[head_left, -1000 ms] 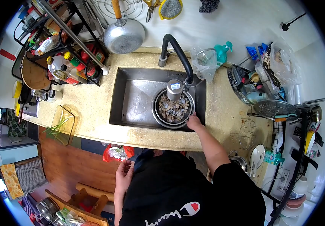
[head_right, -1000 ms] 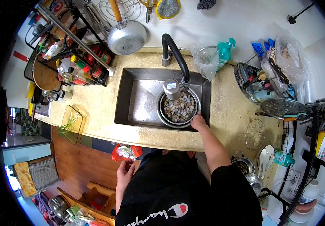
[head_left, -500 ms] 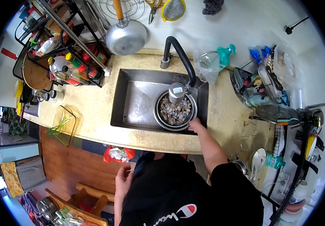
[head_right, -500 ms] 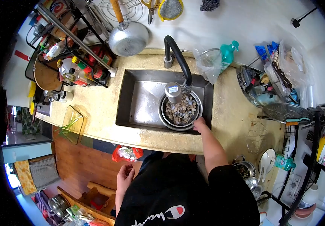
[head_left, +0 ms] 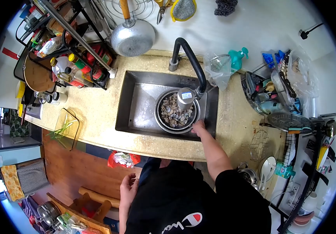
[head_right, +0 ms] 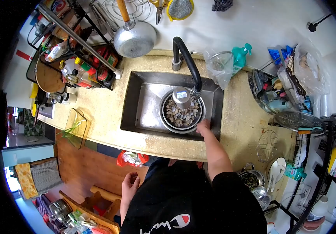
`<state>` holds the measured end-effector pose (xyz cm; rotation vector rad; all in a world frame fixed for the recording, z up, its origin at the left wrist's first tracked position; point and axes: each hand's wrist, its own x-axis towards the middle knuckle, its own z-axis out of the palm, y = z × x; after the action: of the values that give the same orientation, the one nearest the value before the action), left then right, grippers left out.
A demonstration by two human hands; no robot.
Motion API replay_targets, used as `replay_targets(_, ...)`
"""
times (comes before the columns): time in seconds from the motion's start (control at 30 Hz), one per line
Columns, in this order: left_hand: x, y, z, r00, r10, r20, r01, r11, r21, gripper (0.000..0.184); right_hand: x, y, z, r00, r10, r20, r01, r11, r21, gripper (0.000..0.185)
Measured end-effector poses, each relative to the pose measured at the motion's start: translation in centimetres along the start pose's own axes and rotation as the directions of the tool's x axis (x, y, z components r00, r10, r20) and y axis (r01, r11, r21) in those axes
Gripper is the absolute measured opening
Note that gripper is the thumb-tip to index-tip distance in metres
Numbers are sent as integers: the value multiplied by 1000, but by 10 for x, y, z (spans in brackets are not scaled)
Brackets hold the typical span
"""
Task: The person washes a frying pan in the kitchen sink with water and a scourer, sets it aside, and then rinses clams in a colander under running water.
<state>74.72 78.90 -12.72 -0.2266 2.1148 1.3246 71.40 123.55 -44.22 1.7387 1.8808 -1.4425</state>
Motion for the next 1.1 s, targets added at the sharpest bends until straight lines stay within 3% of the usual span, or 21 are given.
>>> replay_targets(0.07,2,-2,1,1000,-6,5,6,1000,-14,26,-39,-30,-16,994,71,81,-77,994,82,34)
replay_targets(0.17,3,-2,2,1000,-11,7,11,1000,-13,27,-23,-15,-11,953,181,243,-192,981,23,52)
replay_targets(0.27,4,2,3,1000,-17,7,18,1000,-11,24,-27,-11,-12,968,160,192,-167,986,23,57)
replay_targets(0.37,5,4,2,1000,-13,11,14,1000,-17,24,-31,-13,-17,969,138,203,-123,989,-82,46)
replay_targets(0.43,7,2,2,1000,2,11,-2,1000,-31,24,-35,-21,-22,991,-132,16,123,868,-481,36)
replay_targets(0.5,7,0,2,1000,8,14,-7,999,-40,24,-45,-40,-26,937,-346,-39,260,770,-583,32)
replay_targets(0.57,9,-2,2,1000,13,23,-12,999,-44,25,-50,-68,-16,886,-458,-76,392,825,-408,32)
replay_targets(0.6,10,-3,2,999,15,33,-14,999,-45,25,-48,-81,-8,968,-224,116,220,975,39,37)
replay_targets(0.63,12,-3,3,999,19,43,-17,999,-47,25,-45,-96,-3,920,-74,385,-101,903,417,42)
replay_targets(0.67,14,-2,4,998,42,41,-41,999,-19,26,-44,-110,1,878,-67,473,-191,858,476,47)
replay_targets(0.73,16,1,4,996,85,30,-87,996,38,29,-45,-135,5,764,-81,640,-381,745,548,56)
replay_targets(0.83,13,12,3,995,93,21,-94,995,46,28,-21,-137,15,628,-34,777,-291,916,275,65)
replay_targets(1.0,10,-5,1,996,89,-6,-89,996,-10,28,-26,-139,9,703,-127,700,-213,901,377,74)
replay_targets(1.1,7,-9,0,996,86,-17,-87,996,-22,28,-17,-140,17,600,-71,797,-223,942,251,71)
